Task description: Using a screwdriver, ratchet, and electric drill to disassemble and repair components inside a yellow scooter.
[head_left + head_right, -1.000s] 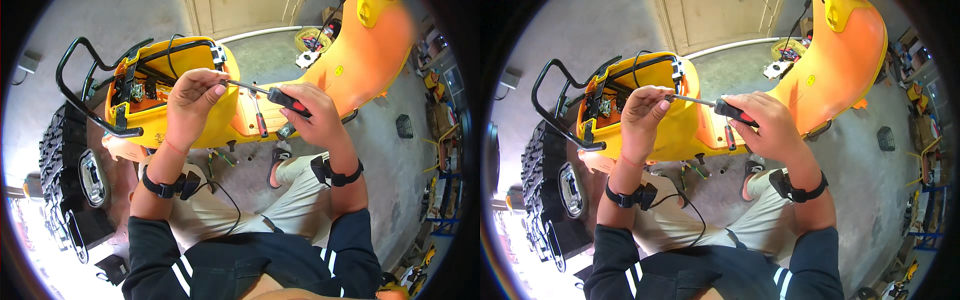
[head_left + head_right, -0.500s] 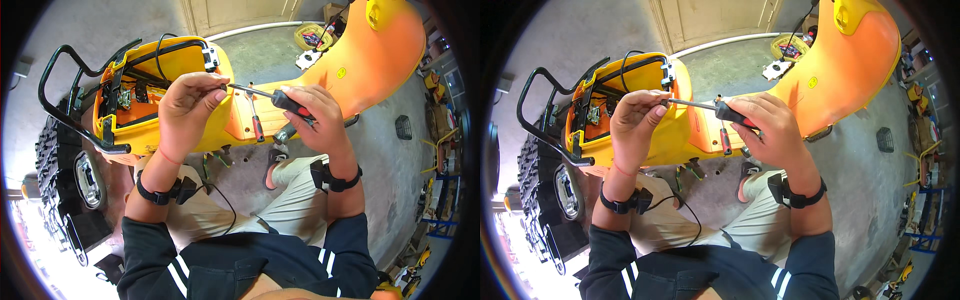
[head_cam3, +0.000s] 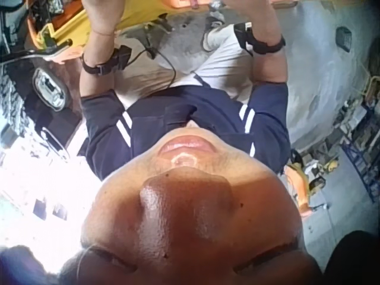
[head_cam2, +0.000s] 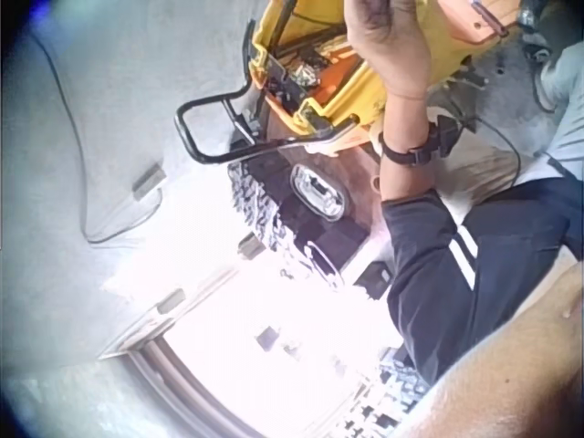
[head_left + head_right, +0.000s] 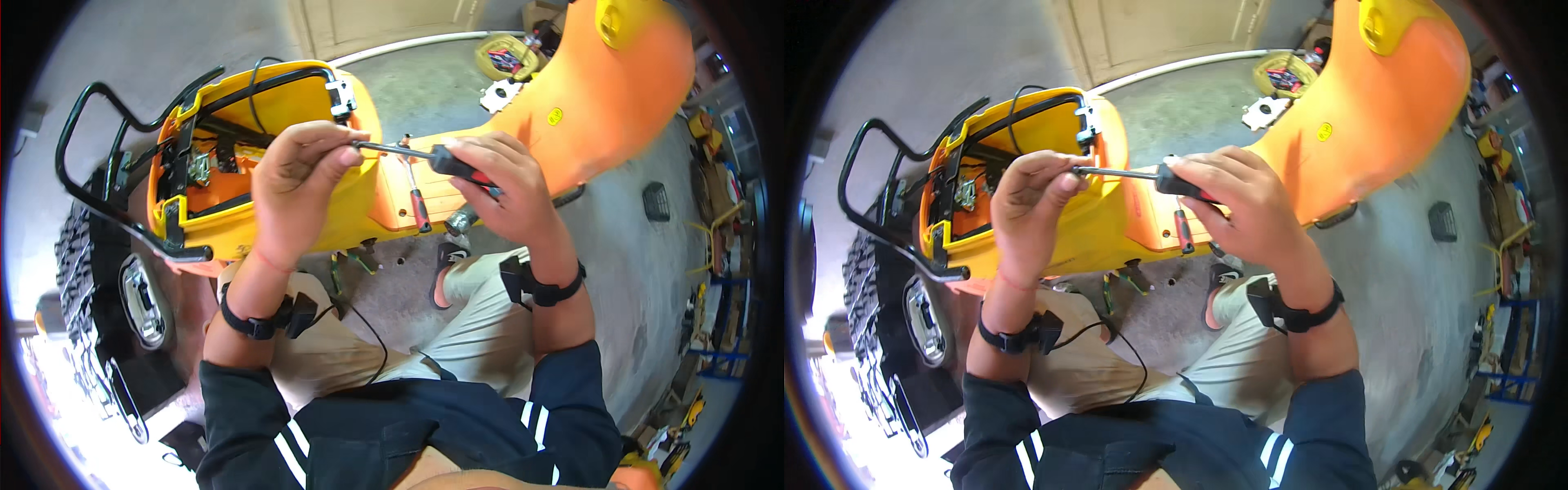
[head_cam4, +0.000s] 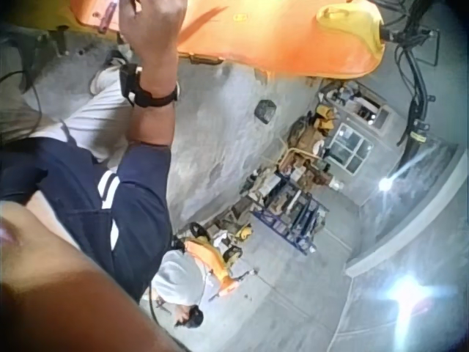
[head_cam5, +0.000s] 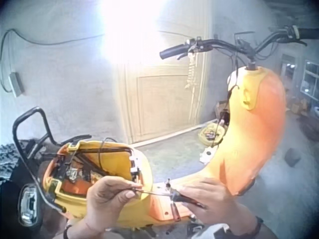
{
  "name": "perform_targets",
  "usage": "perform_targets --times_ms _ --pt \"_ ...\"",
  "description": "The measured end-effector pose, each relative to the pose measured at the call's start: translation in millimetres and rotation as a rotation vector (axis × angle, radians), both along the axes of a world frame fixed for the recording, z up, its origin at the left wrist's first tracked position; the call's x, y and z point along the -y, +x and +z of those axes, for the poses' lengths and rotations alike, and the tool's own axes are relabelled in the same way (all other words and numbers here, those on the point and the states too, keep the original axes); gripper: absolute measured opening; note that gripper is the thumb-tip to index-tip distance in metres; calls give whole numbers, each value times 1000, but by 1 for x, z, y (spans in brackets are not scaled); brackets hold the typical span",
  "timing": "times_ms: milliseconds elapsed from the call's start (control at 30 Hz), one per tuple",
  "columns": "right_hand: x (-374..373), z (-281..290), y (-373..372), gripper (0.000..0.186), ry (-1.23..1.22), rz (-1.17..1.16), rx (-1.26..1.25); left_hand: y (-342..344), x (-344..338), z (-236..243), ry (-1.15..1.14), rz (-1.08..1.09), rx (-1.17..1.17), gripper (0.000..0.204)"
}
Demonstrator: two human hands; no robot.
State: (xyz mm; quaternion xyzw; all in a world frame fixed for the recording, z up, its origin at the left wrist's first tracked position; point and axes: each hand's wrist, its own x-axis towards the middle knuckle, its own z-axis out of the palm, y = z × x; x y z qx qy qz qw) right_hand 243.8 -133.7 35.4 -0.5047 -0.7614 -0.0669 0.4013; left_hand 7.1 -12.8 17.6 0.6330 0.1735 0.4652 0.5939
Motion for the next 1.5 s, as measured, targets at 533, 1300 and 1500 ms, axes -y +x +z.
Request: perform_targets --times_ms 533,1300,1500 --pt "8 -9 -6 36 118 -44 17 4 10 -9 195 173 -50 17" --pt "28 -18 -1 33 168 -179 93 6 26 -10 224 90 -137 21" --pt "26 -26 2 39 155 -269 -33 6 24 -13 370 260 -214 26"
